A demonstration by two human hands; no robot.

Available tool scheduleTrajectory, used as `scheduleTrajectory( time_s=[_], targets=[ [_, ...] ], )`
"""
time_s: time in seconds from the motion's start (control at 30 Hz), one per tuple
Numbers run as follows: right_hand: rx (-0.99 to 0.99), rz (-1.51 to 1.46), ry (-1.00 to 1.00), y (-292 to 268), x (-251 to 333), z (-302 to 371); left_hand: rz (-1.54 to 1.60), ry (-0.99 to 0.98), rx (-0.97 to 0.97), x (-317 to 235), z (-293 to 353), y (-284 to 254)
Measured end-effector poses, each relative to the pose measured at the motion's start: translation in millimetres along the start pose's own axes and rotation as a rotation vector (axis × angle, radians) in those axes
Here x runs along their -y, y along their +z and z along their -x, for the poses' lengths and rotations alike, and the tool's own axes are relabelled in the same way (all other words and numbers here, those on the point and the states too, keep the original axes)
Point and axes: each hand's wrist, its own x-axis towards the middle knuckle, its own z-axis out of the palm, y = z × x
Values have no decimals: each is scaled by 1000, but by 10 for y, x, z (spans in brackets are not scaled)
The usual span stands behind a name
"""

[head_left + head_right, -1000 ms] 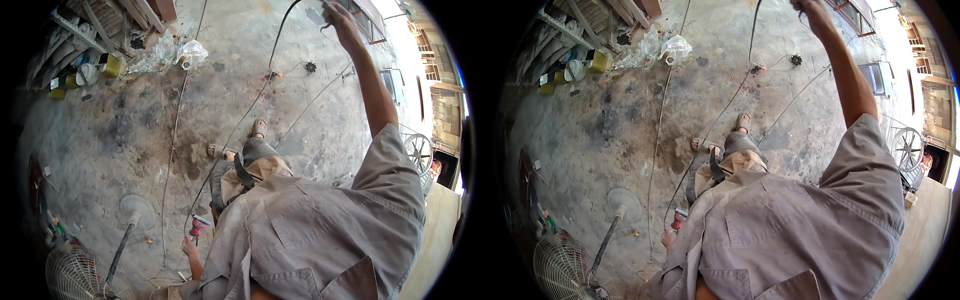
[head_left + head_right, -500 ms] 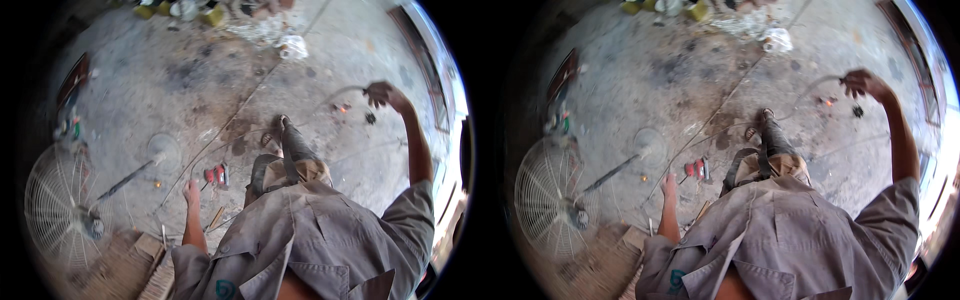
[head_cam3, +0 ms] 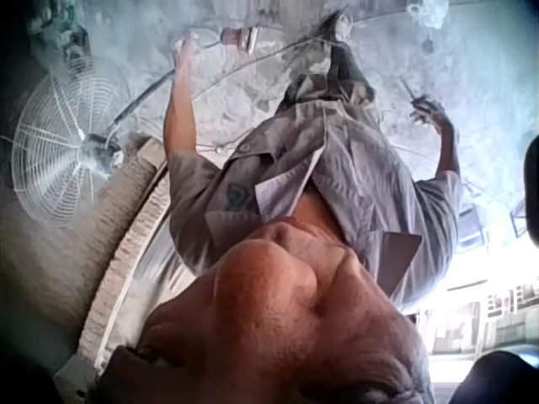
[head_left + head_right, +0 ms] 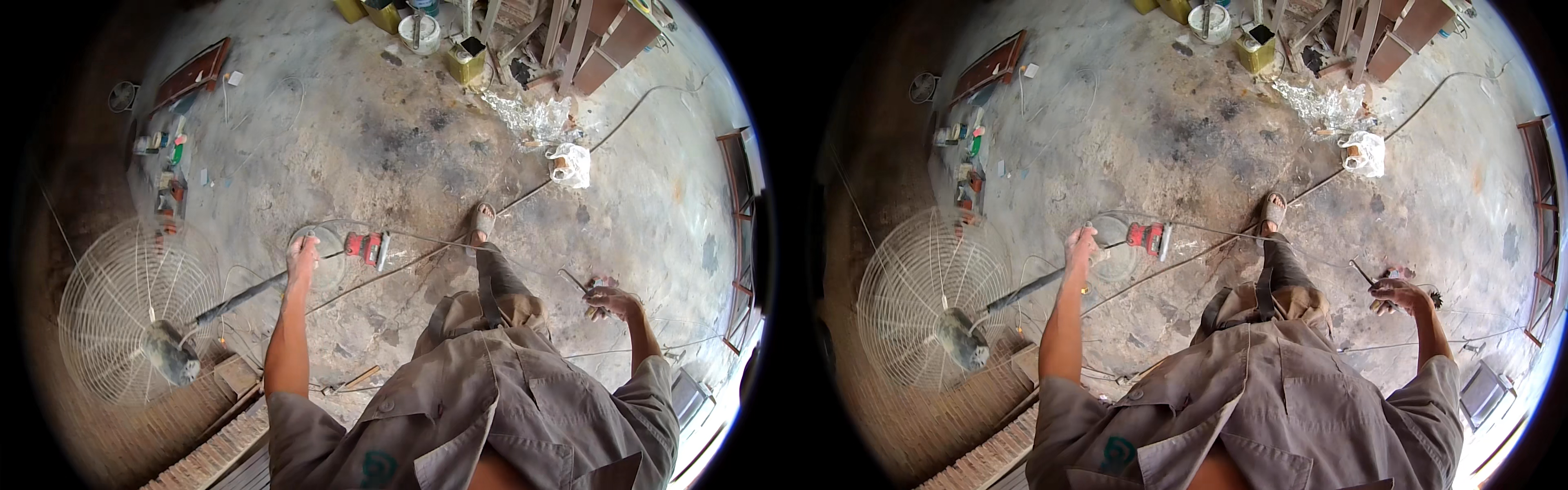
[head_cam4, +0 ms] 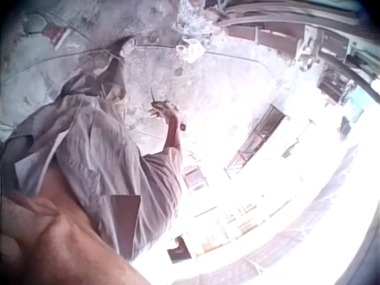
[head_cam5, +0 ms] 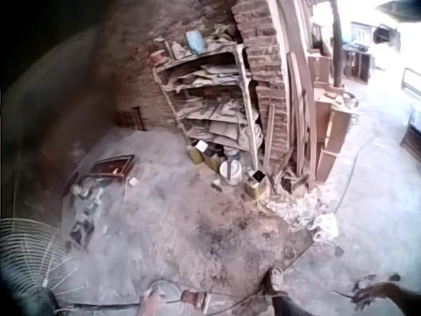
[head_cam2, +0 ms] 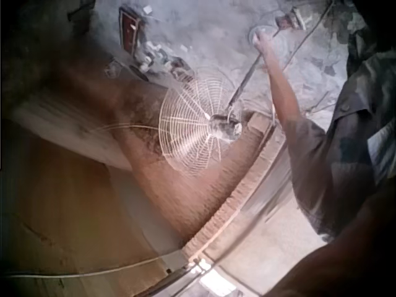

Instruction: The person sands a wooden door with a sanding block, then uses an electric sander on a wooden table. The person moves between the two pieces of furniture and handles the tools and power cord.

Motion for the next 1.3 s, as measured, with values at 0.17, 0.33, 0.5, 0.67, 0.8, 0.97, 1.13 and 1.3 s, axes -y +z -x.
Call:
scheduleTrajectory(
  time_s=[0.17,0.33,0.5,0.67,0.8,0.97,1.13,1.3],
  targets=[
    [121,138,54,-111,603,-303,-183,-31,61,-378,-1062,-469],
    [136,37,232,-6,1358,-385,-334,31,78,-792,-2043,-625],
    [60,-102,237,113,1540,-363,-468,191,107,-1031,-3311,-953],
    [-274,-65,184,436,1961,-275,-502,222,229,-924,-4643,-1027],
    [-480,220,275,542,1855,-86,-566,214,513,-712,-5175,-1175],
    [-609,446,255,625,2409,165,-822,245,641,-721,-5827,-1399],
    [-593,440,354,828,2975,113,-1071,487,653,-1081,-6132,-1391],
    [-579,460,375,832,3343,-271,-1133,529,665,-1146,-6534,-1618]
  ],
)
